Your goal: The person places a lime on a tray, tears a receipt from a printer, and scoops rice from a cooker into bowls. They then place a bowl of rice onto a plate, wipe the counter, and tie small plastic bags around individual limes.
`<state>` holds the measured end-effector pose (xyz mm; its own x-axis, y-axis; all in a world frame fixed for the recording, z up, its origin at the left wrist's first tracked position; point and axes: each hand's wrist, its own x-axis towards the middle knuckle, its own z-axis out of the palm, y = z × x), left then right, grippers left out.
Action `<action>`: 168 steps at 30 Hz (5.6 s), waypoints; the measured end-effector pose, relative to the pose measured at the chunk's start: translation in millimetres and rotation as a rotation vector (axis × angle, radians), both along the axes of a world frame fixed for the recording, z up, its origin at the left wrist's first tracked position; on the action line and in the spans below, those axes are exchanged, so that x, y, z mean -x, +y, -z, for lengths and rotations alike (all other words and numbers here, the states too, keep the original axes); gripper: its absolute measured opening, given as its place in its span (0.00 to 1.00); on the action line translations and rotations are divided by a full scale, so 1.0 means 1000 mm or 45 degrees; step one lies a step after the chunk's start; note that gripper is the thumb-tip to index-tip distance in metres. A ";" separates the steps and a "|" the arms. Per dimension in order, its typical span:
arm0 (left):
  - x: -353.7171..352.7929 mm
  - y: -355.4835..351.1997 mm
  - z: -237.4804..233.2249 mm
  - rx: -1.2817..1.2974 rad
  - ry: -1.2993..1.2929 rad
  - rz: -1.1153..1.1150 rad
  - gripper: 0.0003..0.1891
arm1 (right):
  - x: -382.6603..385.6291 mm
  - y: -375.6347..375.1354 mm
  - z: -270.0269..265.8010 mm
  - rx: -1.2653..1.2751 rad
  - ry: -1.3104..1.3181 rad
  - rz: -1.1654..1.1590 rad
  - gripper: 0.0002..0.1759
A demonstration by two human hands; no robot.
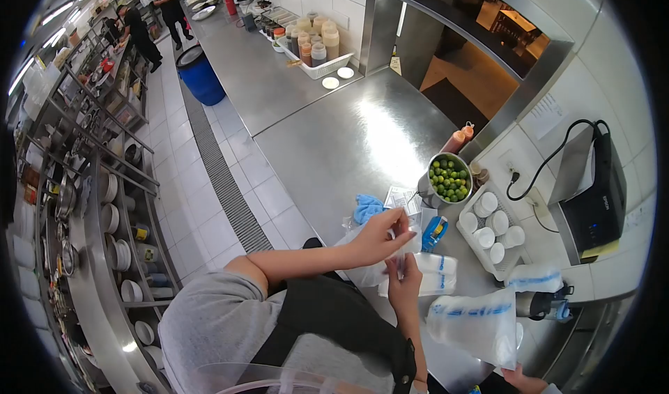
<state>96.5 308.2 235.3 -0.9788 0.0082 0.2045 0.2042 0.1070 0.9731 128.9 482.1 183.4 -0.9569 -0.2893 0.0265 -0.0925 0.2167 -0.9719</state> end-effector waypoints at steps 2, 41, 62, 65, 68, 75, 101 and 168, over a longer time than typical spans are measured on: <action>0.005 0.006 -0.036 0.189 0.560 0.007 0.15 | -0.006 0.006 -0.009 0.081 -0.061 0.003 0.12; 0.085 0.292 0.047 -0.292 -0.130 0.972 0.07 | -0.109 0.332 -0.040 -0.355 0.504 1.457 0.08; 0.068 0.334 0.197 0.172 -0.453 0.826 0.05 | -0.139 0.366 0.066 0.756 0.132 1.668 0.16; 0.044 0.324 0.231 0.109 -0.104 0.641 0.06 | -0.109 0.325 0.087 0.847 0.203 1.734 0.16; 0.042 0.304 0.195 0.141 -0.285 0.743 0.06 | -0.081 0.283 0.115 0.933 0.190 1.731 0.17; 0.052 0.284 0.191 0.009 -0.299 0.823 0.13 | -0.090 0.246 0.139 0.898 0.163 1.861 0.19; 0.255 -0.400 0.233 -0.340 -0.448 -0.126 0.20 | -0.138 0.054 0.279 0.084 -0.097 2.420 0.10; 0.266 -0.372 0.245 0.137 -0.351 0.339 0.16 | -0.033 -0.140 0.224 -1.612 -0.459 2.347 0.16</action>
<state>-169.4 -64.1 -10.2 -0.9578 0.2759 -0.0811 -0.0285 0.1898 0.9814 162.0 342.3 -40.8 -0.0399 0.9052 0.4230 0.9594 0.1530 -0.2368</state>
